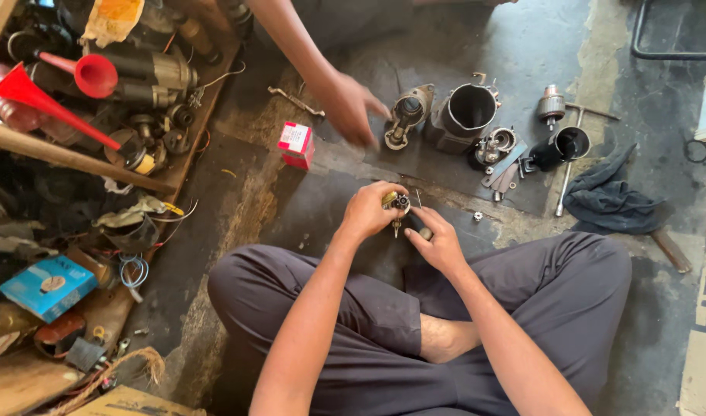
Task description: The person sits on the floor and disassembles a small electric motor, using a screwdriver and hammer to remove components. They wipe parts with a cloth, apply grease from a packet, and reassemble the motor with visible tools and parts laid out on the floor.
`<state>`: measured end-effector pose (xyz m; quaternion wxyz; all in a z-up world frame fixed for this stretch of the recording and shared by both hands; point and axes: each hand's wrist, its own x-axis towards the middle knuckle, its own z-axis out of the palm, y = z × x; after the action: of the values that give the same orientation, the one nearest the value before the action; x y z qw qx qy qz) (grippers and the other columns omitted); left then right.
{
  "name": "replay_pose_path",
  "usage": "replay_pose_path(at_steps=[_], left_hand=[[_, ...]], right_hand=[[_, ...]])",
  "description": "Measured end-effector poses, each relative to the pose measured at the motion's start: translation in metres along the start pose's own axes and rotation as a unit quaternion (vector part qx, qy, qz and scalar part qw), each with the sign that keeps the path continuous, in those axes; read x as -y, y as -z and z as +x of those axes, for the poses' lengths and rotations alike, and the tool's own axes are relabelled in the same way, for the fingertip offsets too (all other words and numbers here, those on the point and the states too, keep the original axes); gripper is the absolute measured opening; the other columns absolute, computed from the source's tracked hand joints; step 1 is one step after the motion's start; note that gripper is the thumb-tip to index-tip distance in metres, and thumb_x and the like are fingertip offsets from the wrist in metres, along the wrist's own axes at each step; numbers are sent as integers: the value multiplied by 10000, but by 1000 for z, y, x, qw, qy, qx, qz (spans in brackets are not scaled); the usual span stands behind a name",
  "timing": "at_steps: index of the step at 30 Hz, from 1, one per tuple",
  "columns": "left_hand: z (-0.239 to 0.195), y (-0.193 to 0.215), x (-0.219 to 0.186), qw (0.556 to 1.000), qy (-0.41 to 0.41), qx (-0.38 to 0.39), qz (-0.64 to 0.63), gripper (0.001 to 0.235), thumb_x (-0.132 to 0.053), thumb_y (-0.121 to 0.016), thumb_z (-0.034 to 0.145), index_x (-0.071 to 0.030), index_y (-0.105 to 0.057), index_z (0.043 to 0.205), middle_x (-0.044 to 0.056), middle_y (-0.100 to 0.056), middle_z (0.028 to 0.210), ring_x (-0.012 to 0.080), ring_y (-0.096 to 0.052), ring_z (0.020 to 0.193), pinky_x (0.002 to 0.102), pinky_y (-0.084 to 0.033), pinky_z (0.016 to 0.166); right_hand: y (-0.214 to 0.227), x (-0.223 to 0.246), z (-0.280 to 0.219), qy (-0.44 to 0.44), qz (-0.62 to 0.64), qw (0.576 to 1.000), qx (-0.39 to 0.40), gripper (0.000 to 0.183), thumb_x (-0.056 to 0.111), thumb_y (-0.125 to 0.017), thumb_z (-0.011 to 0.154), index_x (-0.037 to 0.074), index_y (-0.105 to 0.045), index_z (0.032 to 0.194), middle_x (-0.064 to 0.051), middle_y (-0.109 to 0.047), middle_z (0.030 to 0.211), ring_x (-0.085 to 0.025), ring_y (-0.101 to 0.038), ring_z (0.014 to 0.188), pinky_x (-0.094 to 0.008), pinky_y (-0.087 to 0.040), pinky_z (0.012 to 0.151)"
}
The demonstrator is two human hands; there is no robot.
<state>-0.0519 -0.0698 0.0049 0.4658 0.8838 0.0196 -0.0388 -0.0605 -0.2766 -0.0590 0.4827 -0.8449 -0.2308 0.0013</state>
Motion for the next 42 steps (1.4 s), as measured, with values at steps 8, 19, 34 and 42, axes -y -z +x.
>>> replay_pose_path(at_steps=[8,19,34,42], left_hand=[[-5,7,-16,1000,2,-12,22,411,-228,-828,741,-151,-726,1132,92,-736,1066,309,-699,1000,417,-540,858],[2,18,-34,877,98,-34,-469,191,-241,-570,987,-65,-613,927,27,-529,769,136,-511,636,322,-376,468],[14,-4,-31,805,-21,35,-592,289,-222,-412,973,-67,-435,729,35,-433,665,150,-481,568,303,-463,539],[32,-11,-18,832,-71,144,-531,112,-159,-441,850,-70,-431,784,9,-438,643,110,-433,573,267,-449,586]], right_hand=[[-6,-10,1,-25,15,1000,-13,465,156,-792,820,26,-674,1250,-208,-672,1296,-363,-664,1191,-387,-517,996],[-9,-24,2,-53,23,998,-22,448,152,-818,805,20,-694,1215,-226,-675,1295,-347,-657,1231,-383,-500,1031],[-6,-13,5,-45,30,998,-17,441,131,-789,823,5,-679,1231,-215,-677,1309,-331,-655,1238,-372,-500,1036],[-9,-20,3,-66,61,996,-16,408,126,-785,821,3,-692,1198,-198,-688,1307,-306,-683,1202,-361,-515,1006]])
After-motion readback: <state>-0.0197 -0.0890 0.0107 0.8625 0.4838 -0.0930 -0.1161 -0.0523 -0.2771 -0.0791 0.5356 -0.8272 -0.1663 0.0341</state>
